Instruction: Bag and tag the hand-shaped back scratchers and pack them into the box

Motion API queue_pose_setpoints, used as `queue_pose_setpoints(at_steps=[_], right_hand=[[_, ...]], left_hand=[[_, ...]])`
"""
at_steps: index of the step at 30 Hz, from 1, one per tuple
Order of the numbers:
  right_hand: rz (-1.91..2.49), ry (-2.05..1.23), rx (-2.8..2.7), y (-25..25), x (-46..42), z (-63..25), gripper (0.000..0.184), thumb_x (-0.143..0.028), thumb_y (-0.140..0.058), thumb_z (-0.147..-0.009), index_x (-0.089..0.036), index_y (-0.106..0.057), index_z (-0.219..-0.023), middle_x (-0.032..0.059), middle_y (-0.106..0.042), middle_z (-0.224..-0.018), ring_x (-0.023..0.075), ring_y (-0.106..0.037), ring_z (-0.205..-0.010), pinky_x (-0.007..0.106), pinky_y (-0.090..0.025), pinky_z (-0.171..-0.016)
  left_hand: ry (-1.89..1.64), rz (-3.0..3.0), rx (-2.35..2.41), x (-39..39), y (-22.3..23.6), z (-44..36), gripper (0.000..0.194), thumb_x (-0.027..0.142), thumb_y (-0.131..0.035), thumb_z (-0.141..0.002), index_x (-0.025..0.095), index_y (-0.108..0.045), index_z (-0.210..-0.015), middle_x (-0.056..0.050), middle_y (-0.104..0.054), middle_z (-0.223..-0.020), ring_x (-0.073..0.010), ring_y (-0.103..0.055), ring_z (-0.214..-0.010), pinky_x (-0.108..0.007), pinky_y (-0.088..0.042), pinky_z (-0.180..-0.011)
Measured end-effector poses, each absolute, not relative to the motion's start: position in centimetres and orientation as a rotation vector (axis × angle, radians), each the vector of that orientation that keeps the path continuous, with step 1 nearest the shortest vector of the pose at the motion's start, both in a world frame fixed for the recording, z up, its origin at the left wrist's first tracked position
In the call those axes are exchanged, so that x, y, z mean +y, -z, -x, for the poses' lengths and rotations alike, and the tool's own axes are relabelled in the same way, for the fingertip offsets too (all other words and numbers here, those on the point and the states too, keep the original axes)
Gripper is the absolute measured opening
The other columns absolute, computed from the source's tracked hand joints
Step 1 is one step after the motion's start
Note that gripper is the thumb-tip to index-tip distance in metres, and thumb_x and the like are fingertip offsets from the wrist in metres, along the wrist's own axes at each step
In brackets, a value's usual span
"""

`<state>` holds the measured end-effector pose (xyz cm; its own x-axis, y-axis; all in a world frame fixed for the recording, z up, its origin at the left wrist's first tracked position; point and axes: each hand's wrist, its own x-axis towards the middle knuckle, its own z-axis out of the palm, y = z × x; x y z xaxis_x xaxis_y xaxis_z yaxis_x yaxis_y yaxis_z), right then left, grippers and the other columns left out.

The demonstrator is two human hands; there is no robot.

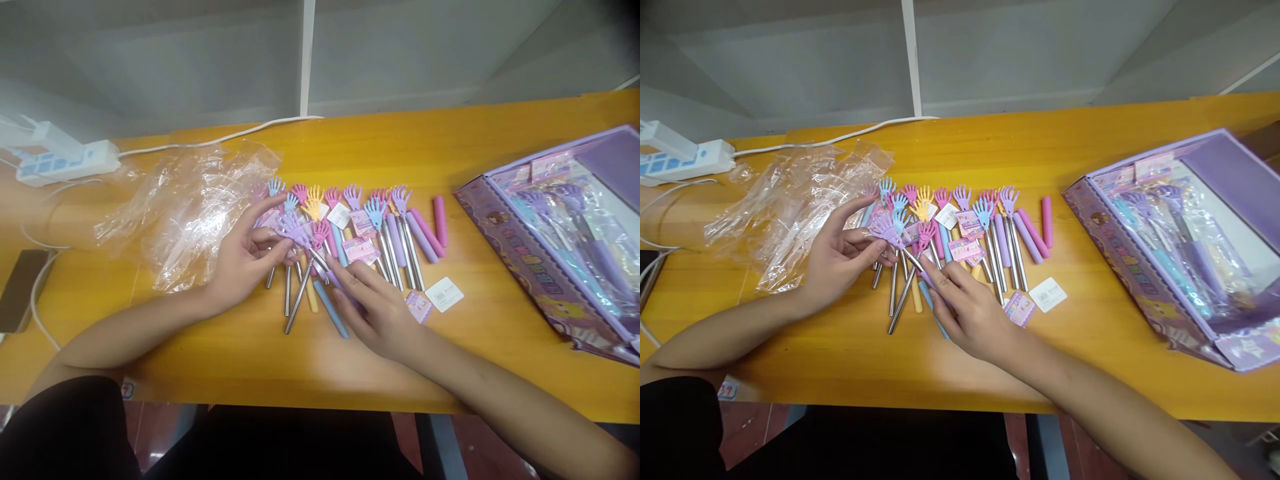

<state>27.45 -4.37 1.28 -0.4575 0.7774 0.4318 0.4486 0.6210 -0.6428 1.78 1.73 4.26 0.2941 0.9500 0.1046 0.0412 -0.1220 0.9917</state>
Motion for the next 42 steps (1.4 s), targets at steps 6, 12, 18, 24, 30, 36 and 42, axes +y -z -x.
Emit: queue_pose_setpoints(at_steps=[6, 12, 18, 24, 30, 36, 42], right_hand=[[0.948, -0.618, -2.092, -1.2, -4.5, -27.4, 0.069, -0.008, -0.056, -0.104, -0.022, -0.038, -0.169, 0.0037, -0.054, -0.095, 0.0172, -0.052, -0.077, 0.031, -0.047, -0.067], [0.944, -0.656, -2.113, -1.1, -4.4, -27.2, 0.069, -0.011, -0.055, -0.106, -0.024, -0.034, -0.171, 0.0059, -0.058, -0.101, 0.0183, -0.056, -0.082, 0.033, -0.052, -0.072], [0.988, -0.71, -2.079, -1.2, -4.5, -27.1, 0.059, -0.015, -0.058, -0.105, -0.023, -0.043, -0.162, 0.0047, -0.061, -0.099, 0.0175, -0.058, -0.077, 0.031, -0.052, -0.068], [0.979, -0.928, -1.913, -0.8, -4.5, -27.2, 0.022, -0.014, -0.065, -0.101, -0.024, -0.055, -0.118, -0.0003, -0.061, -0.09, 0.0127, -0.052, -0.067, 0.026, -0.044, -0.06], [0.868, -0.998, -1.965, -1.9, -4.2, -27.2, 0.034, -0.012, -0.069, -0.097, -0.025, -0.061, -0.128, 0.01, -0.069, -0.118, 0.0193, -0.067, -0.095, 0.029, -0.055, -0.067], [0.868, -0.931, -1.93, -1.8, -4.5, -27.0, 0.041, -0.01, -0.071, -0.095, -0.026, -0.064, -0.132, 0.0116, -0.064, -0.127, 0.0144, -0.067, -0.081, 0.029, -0.061, -0.063], [0.834, -0.841, -1.869, -1.8, -4.5, -27.1, 0.033, -0.013, -0.081, -0.092, -0.025, -0.067, -0.12, 0.0076, -0.053, -0.122, 0.01, -0.067, -0.074, 0.029, -0.067, -0.062]], left_hand=[[-1.095, -1.442, 0.952, 2.3, -3.5, -1.9, 0.061, 0.029, -0.081, -0.095, 0.036, -0.056, -0.149, -0.006, -0.066, -0.12, -0.0136, -0.074, -0.078, -0.03, -0.072, -0.068], [-1.114, -1.545, 0.954, 2.0, -2.6, -1.9, 0.06, 0.031, -0.082, -0.093, 0.037, -0.058, -0.148, -0.009, -0.058, -0.148, -0.0193, -0.07, -0.103, -0.027, -0.069, -0.073], [-1.087, -1.662, 0.93, 1.0, -2.4, -2.3, 0.058, 0.026, -0.079, -0.095, 0.039, -0.06, -0.148, -0.006, -0.061, -0.149, -0.0208, -0.07, -0.107, -0.034, -0.068, -0.087], [-1.051, -1.644, 0.924, 1.1, -2.1, -2.1, 0.055, 0.024, -0.075, -0.097, 0.038, -0.06, -0.148, -0.006, -0.061, -0.149, -0.0198, -0.07, -0.104, -0.033, -0.066, -0.085], [-1.082, -1.652, 0.928, 1.6, -1.9, -1.9, 0.058, 0.016, -0.07, -0.097, 0.037, -0.058, -0.149, -0.005, -0.056, -0.156, -0.0217, -0.067, -0.12, -0.033, -0.066, -0.091], [-0.944, -1.811, 0.926, 0.3, -2.1, -2.1, 0.065, 0.012, -0.067, -0.094, 0.036, -0.056, -0.153, -0.007, -0.067, -0.145, -0.023, -0.072, -0.11, -0.039, -0.064, -0.097], [-0.862, -1.828, 0.885, -0.1, -2.3, -2.1, 0.066, 0.013, -0.068, -0.094, 0.036, -0.054, -0.155, -0.006, -0.073, -0.128, -0.0237, -0.072, -0.107, -0.043, -0.064, -0.101]])
